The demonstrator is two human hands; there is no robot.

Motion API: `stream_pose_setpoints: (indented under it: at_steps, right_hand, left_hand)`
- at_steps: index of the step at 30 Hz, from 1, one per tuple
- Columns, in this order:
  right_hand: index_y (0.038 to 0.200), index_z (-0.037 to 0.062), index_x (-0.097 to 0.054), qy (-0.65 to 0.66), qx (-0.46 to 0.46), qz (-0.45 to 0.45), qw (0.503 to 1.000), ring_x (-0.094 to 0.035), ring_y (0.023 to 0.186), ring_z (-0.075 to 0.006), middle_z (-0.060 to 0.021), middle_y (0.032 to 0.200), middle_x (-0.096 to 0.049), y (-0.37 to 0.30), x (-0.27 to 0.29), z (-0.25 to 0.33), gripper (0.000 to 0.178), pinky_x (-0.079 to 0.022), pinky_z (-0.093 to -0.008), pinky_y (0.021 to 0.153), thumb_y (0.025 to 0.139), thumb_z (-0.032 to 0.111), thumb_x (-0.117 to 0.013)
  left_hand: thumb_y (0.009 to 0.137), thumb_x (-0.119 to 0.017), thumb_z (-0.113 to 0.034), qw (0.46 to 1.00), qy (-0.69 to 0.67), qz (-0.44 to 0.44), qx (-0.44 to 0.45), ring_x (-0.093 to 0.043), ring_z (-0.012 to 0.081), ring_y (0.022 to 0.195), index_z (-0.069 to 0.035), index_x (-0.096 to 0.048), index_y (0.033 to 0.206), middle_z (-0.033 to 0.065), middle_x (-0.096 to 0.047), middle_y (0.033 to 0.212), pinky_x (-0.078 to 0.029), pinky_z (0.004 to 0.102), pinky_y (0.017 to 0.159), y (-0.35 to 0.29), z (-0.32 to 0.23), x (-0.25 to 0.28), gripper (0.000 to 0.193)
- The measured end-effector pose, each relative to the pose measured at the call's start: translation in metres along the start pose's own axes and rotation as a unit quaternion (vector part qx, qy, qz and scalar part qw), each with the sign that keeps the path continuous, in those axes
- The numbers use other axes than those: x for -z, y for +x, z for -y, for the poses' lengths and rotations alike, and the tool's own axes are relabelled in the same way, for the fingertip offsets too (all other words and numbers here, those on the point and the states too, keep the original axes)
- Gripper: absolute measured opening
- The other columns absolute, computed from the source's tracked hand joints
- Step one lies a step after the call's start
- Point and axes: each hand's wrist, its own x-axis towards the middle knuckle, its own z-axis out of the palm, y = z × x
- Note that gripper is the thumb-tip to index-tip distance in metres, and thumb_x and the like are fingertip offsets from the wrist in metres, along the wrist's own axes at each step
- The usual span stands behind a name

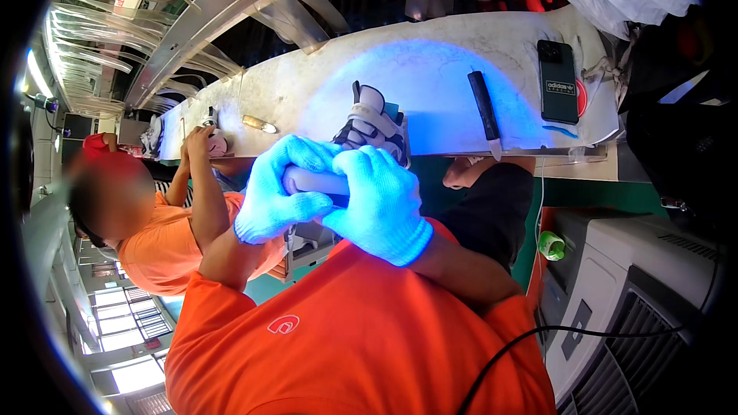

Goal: The person cleans a sneaker using a small black tool, repeatedly scraping and rubbing the upper and sole surfaces. The person rotates the shoe to access different areas and places it on a nearby shelf before picking it up again to continue the cleaning process.

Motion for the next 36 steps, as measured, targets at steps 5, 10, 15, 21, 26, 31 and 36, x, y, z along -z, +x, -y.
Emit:
stream_pose_setpoints:
  at_steps: [5,10,15,21,26,31,36]
  right_hand:
    - [0.116,0.0081,-0.065,0.006,0.005,-0.032,0.999,-0.072,0.09,-0.0317,-0.0118,0.104,-0.066,0.003,-0.005,0.001,0.069,-0.06,-0.0429,0.076,0.067,0.032,-0.108]
    - [0.115,0.0078,-0.063,0.015,-0.054,-0.077,0.995,-0.071,0.094,-0.0311,-0.0126,0.109,-0.064,-0.03,0.002,-0.019,0.073,-0.061,-0.042,0.081,0.066,0.033,-0.11]
    - [0.109,0.007,-0.063,0.081,-0.093,-0.086,0.989,-0.07,0.084,-0.0267,-0.0117,0.104,-0.065,-0.043,0.002,-0.027,0.062,-0.059,-0.0382,0.07,0.07,0.025,-0.108]
    - [0.1,0.0107,-0.063,0.131,-0.023,-0.056,0.989,-0.07,0.081,-0.0299,-0.0092,0.093,-0.065,-0.042,0.007,-0.027,0.05,-0.057,-0.0421,0.069,0.075,0.023,-0.104]
    - [0.106,0.0097,-0.066,0.129,-0.025,-0.072,0.989,-0.069,0.08,-0.0303,-0.01,0.096,-0.066,-0.033,0.001,-0.039,0.052,-0.056,-0.042,0.068,0.073,0.023,-0.104]
    - [0.112,0.0094,-0.067,0.109,-0.015,-0.062,0.992,-0.07,0.08,-0.0312,-0.0111,0.099,-0.067,-0.032,0.0,-0.042,0.056,-0.057,-0.0425,0.069,0.073,0.024,-0.104]
    - [0.124,0.0071,-0.065,0.103,-0.03,-0.057,0.993,-0.071,0.086,-0.0327,-0.0136,0.105,-0.067,-0.027,-0.007,-0.041,0.067,-0.058,-0.0435,0.072,0.072,0.024,-0.105]
  left_hand:
    - [0.077,-0.103,-0.012,0.998,-0.009,-0.006,0.07,-0.071,0.0251,0.129,0.001,-0.072,0.121,0.0157,-0.076,0.131,-0.054,0.0444,0.116,0.005,-0.013,0.005,0.055]
    - [0.073,-0.105,-0.015,0.998,0.047,-0.028,0.022,-0.067,0.0297,0.138,0.001,-0.073,0.117,0.017,-0.077,0.129,-0.051,0.0465,0.121,0.007,-0.005,0.005,0.057]
    - [0.072,-0.106,-0.015,0.997,0.065,-0.03,0.014,-0.067,0.0311,0.138,0.0,-0.073,0.115,0.0168,-0.078,0.128,-0.05,0.0473,0.121,0.01,-0.005,0.004,0.056]
    - [0.07,-0.105,-0.012,0.997,0.068,-0.024,0.013,-0.068,0.033,0.138,-0.001,-0.073,0.111,0.0157,-0.079,0.124,-0.051,0.0488,0.121,0.015,-0.009,0.002,0.053]
    - [0.07,-0.105,-0.011,0.997,0.077,-0.019,0.016,-0.069,0.0334,0.136,-0.001,-0.073,0.109,0.0153,-0.079,0.123,-0.051,0.0496,0.12,0.016,-0.009,0.007,0.051]
    - [0.071,-0.104,-0.01,0.997,0.078,-0.021,0.0,-0.069,0.0331,0.136,-0.001,-0.072,0.109,0.0146,-0.079,0.121,-0.052,0.05,0.119,0.015,-0.003,0.01,0.051]
    - [0.073,-0.105,-0.014,0.991,0.125,-0.013,0.049,-0.069,0.0301,0.132,-0.001,-0.072,0.112,0.0149,-0.074,0.133,-0.055,0.0449,0.114,0.015,-0.021,0.012,0.052]
